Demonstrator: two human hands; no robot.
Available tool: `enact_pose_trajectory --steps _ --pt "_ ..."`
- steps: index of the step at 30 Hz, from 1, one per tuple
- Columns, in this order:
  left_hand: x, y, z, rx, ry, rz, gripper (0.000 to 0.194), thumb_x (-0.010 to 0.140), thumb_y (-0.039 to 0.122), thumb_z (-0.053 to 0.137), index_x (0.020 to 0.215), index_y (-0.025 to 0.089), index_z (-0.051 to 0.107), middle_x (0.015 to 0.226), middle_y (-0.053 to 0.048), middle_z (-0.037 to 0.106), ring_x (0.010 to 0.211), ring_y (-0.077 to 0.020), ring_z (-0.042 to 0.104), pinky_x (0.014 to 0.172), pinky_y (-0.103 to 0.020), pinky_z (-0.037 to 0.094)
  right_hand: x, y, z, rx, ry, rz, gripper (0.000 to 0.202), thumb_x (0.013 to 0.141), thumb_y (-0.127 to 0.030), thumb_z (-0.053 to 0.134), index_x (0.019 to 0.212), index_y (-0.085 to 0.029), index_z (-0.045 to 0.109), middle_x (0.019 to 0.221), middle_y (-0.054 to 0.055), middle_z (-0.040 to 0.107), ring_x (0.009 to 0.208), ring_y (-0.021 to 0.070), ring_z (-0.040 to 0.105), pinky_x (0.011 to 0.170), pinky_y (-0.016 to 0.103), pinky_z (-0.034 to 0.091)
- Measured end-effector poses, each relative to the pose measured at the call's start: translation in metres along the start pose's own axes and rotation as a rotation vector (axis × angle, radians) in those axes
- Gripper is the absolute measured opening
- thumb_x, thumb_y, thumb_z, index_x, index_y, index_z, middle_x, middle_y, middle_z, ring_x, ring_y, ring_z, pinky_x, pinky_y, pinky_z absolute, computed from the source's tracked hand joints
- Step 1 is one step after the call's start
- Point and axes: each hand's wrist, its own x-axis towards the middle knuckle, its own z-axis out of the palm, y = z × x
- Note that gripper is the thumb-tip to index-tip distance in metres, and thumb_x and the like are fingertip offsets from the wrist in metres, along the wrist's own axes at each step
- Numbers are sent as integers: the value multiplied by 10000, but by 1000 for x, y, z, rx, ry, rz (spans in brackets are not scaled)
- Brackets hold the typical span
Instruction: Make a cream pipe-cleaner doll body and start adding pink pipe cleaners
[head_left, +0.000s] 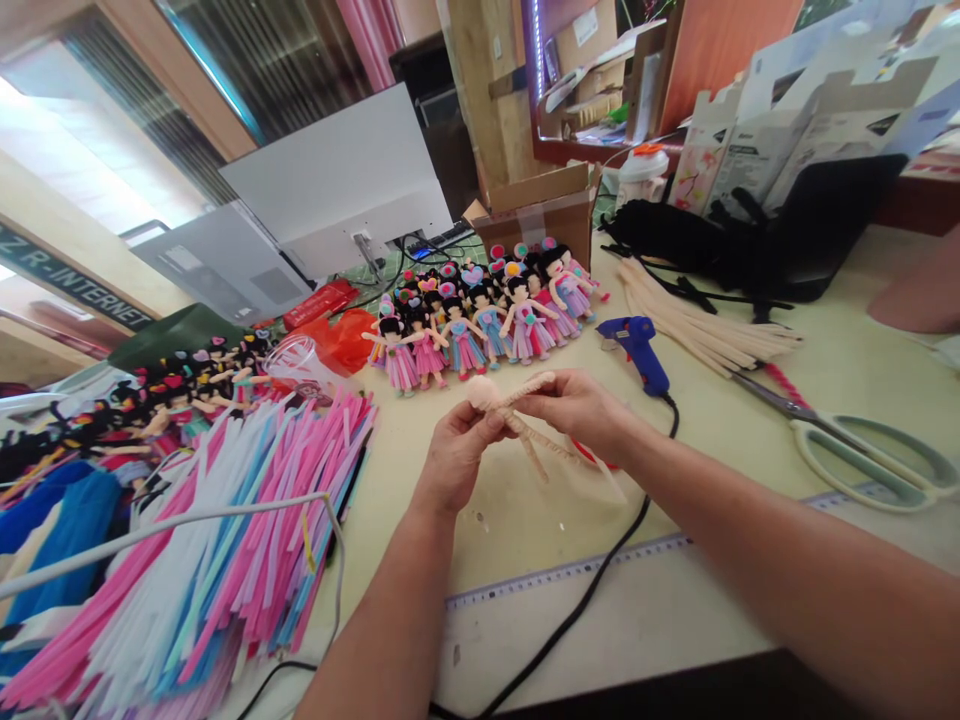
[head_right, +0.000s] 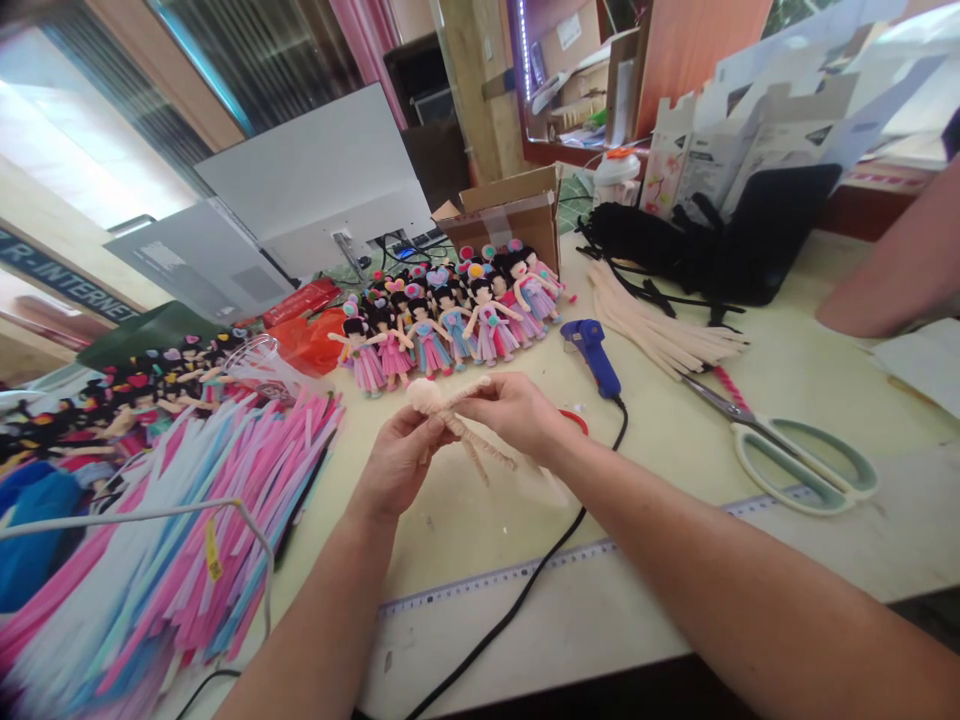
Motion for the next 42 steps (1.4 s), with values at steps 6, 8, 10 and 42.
enact_pose_trajectory --steps 6,8,10,42 --pt "-1 2 2 -37 -5 1 359 606 400 882 808 174 688 772 -8 710 726 -145 648 784 -325 516 1 0 1 -5 4 104 123 709 -297 716 701 -175 702 693 24 713 641 139 643 644 270 516" --pt "-1 2 1 -42 -15 -8 365 606 401 883 806 174 679 768 -6 709 721 -143 650 780 -324 513 1 0 1 -30 16 121 119 699 -287 716 675 -174 692 631 4 680 595 125 613 609 258 497" --pt "-1 2 1 -36 -27 -29 379 607 410 881 812 172 670 772 -9 711 723 -147 656 784 -332 512 1 0 2 -22 22 111 135 687 -298 721 660 -173 679 613 -4 664 588 124 604 608 262 493" --pt "-1 8 1 68 22 -119 279 598 277 800 842 145 770 782 -49 713 728 -153 607 768 -300 462 -9 9 5 -913 86 -444 254 898 -278 538 690 -198 661 727 31 697 661 138 573 617 261 340"
